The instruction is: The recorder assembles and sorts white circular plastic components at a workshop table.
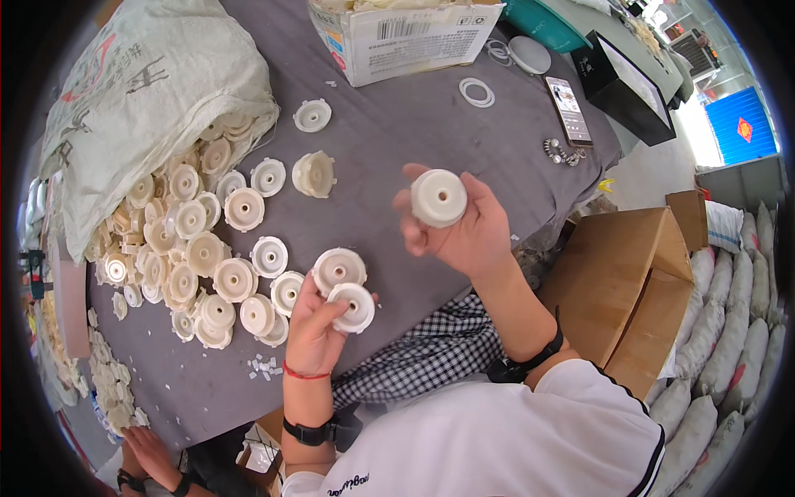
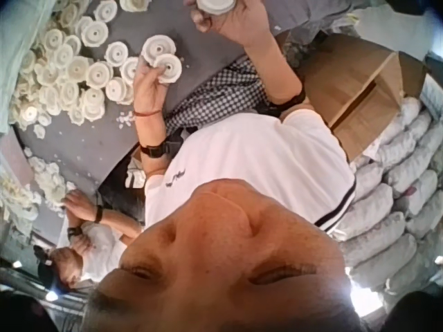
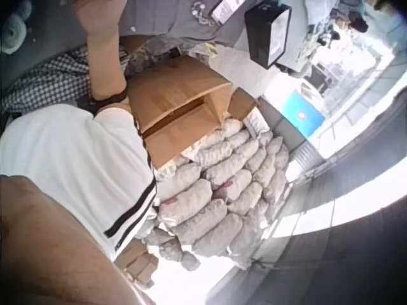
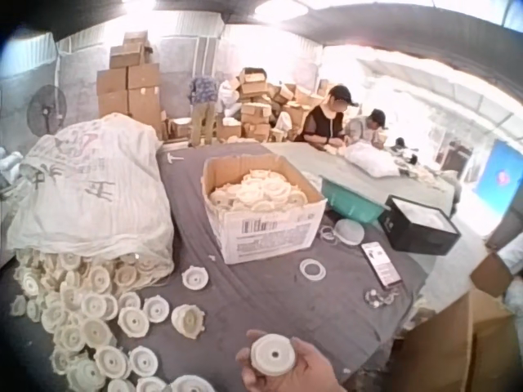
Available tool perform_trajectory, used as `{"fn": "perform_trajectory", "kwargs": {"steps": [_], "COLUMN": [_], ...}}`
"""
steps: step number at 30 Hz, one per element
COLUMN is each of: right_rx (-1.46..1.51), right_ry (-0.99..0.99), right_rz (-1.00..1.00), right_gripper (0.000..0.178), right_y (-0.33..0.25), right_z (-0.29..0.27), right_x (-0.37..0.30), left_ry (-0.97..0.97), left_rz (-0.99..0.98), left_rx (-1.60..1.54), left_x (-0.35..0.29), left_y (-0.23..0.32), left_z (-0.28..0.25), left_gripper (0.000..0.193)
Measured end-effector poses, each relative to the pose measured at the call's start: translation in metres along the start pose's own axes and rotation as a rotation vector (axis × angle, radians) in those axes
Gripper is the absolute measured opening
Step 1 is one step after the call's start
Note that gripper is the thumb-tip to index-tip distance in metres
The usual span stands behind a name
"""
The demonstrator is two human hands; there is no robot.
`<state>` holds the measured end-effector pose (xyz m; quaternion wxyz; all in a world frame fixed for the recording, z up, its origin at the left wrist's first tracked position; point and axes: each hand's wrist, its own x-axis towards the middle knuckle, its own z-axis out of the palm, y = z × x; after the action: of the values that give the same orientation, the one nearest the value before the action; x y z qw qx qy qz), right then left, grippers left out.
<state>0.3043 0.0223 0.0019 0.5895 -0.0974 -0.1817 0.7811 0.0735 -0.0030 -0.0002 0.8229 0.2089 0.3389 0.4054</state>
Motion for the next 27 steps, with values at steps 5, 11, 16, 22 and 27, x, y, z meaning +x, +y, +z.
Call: {"fn": "perform_trajectory", "kwargs": {"steps": [5,11,16,22,27], "right_rx": [-0.087,-0.155,-0.629,-1.339,-1.859], "right_ry": [-0.027,0.013,0.214,0.054,-0.16], "right_rz": [0.042,0.093,-0.049,-0.211,-0.564], "right_gripper": [0.06,0.056,0.033,0.039,0.056], "right_y": [0.014,0.027,0.03,0.052,0.071], "right_z": [0.009,0.012,-0.005,0.013,0.03], "right_x": [-0.003,-0.002,-0.007,-0.005,0.005], "left_ry": [0.06,0.11,0.065,-0.078,-0.041], "left_rz": [0.079,0.105,0.09,0.137,0.189], "left_rx": [0.178,0.137,0.03,-0.297,-0.179], "left_x": [0.012,0.012,0.01,0.009,0.008], "left_y": [-0.012,-0.014,-0.015,-0.016,-0.015], "left_z": [0.003,0.0,0.002,-0.004,0.001], "left_gripper": [0.042,0.044,0.045,0.046,0.046]}}
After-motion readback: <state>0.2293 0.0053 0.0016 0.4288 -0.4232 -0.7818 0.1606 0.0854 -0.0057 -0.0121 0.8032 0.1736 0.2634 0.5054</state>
